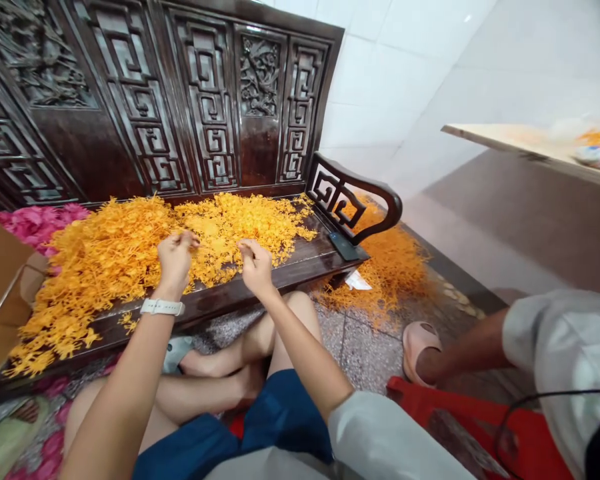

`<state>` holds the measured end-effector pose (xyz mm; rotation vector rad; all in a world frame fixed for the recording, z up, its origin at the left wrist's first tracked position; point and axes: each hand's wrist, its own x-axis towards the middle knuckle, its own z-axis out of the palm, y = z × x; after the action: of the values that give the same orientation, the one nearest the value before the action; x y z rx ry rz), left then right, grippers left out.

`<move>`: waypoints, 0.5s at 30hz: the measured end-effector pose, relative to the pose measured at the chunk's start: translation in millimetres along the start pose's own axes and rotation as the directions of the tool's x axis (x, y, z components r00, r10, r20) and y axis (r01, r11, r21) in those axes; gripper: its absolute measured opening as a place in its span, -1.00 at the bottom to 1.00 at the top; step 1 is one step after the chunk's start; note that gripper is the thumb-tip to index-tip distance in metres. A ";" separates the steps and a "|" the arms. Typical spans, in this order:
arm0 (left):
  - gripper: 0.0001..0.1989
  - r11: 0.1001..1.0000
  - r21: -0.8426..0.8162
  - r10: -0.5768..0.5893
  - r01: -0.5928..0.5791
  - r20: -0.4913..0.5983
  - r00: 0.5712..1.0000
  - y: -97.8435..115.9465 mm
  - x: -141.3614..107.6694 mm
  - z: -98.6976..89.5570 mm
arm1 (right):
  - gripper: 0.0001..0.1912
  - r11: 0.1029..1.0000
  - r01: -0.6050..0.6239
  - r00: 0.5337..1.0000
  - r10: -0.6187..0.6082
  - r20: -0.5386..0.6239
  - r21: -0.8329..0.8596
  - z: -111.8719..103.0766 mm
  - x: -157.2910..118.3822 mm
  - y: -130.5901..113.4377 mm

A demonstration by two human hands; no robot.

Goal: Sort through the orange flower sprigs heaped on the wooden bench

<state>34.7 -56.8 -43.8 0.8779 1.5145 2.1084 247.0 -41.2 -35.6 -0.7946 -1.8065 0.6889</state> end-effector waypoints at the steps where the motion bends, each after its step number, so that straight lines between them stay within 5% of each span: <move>1: -0.51 0.999 -0.041 -0.018 0.015 -0.066 0.998 -0.3 5.2 -1.9 | -0.67 0.999 0.032 0.999 -0.032 -0.004 0.030 -1.3 -6.2 -5.2; 6: -0.45 0.999 0.033 0.027 -0.022 -0.150 0.988 13.0 20.7 -4.5 | -0.72 0.948 0.293 0.901 -0.317 0.297 0.121 -6.3 -35.9 -41.4; 10: -0.52 0.967 0.190 0.212 -0.170 -0.232 0.949 26.8 35.0 -9.0 | -0.71 0.963 0.196 0.911 -0.249 0.329 0.185 -18.6 -53.7 -75.8; 12: -0.59 0.945 0.260 0.275 -0.196 -0.318 0.907 30.5 51.1 -22.6 | -0.69 0.936 0.116 0.867 -0.259 0.425 0.333 -33.1 -62.3 -92.1; 14: -0.61 0.945 0.260 0.293 -0.199 -0.401 0.868 31.7 69.2 -41.6 | -0.68 0.886 -0.006 0.726 -0.315 0.611 0.464 -51.3 -67.1 -102.5; 15: -0.61 0.950 0.236 0.283 -0.203 -0.384 0.879 31.7 77.0 -50.8 | -0.68 0.864 -0.085 0.573 -0.365 0.734 0.496 -60.4 -66.6 -103.9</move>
<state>-54.8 -53.2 -5.1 0.7461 1.9323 2.4857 300.9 -151.7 25.7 0.0987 -2.3054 1.5043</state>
